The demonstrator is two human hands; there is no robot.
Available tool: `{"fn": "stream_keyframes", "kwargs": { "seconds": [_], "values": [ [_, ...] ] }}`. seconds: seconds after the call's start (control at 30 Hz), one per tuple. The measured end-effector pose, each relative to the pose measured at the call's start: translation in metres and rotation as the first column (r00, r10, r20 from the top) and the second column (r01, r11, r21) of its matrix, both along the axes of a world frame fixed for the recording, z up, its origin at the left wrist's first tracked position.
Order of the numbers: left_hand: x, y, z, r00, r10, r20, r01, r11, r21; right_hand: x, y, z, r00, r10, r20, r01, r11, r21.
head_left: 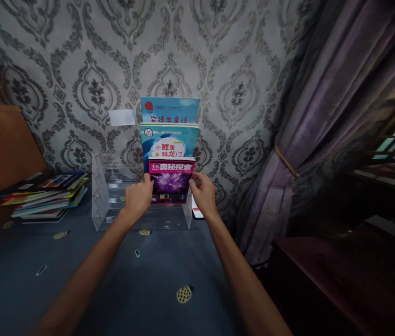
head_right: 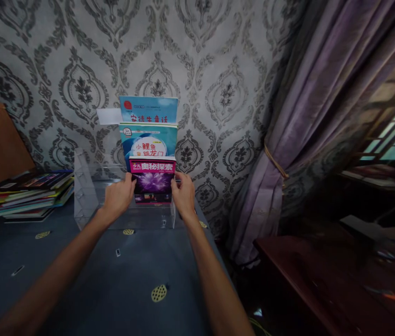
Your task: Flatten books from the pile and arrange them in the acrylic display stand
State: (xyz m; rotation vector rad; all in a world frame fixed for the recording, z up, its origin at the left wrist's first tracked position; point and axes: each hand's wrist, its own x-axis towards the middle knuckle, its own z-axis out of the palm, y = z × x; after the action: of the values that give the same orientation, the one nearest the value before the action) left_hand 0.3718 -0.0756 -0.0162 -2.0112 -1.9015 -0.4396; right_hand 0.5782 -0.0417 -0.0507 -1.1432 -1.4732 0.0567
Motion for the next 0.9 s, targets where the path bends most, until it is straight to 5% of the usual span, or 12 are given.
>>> {"fn": "stream_keyframes", "kwargs": {
  "seconds": [0.67, 0.8, 0.9],
  "values": [
    [-0.004, -0.007, 0.004, 1.0, -0.009, 0.002, 0.009, 1.0, 0.008, 0.01, -0.01, 0.018, 1.0, -0.016, 0.003, 0.016, 0.986, -0.166],
    [-0.006, -0.011, 0.004, 1.0, -0.012, -0.008, 0.012, 1.0, 0.029, 0.02, -0.032, 0.043, 0.999, 0.033, 0.037, -0.026, 0.982, -0.186],
    [-0.006, -0.013, 0.003, 1.0, -0.018, -0.005, 0.018, 1.0, 0.025, 0.02, -0.077, 0.075, 0.957, 0.275, 0.09, -0.253, 0.946, -0.203]
  ]
}}
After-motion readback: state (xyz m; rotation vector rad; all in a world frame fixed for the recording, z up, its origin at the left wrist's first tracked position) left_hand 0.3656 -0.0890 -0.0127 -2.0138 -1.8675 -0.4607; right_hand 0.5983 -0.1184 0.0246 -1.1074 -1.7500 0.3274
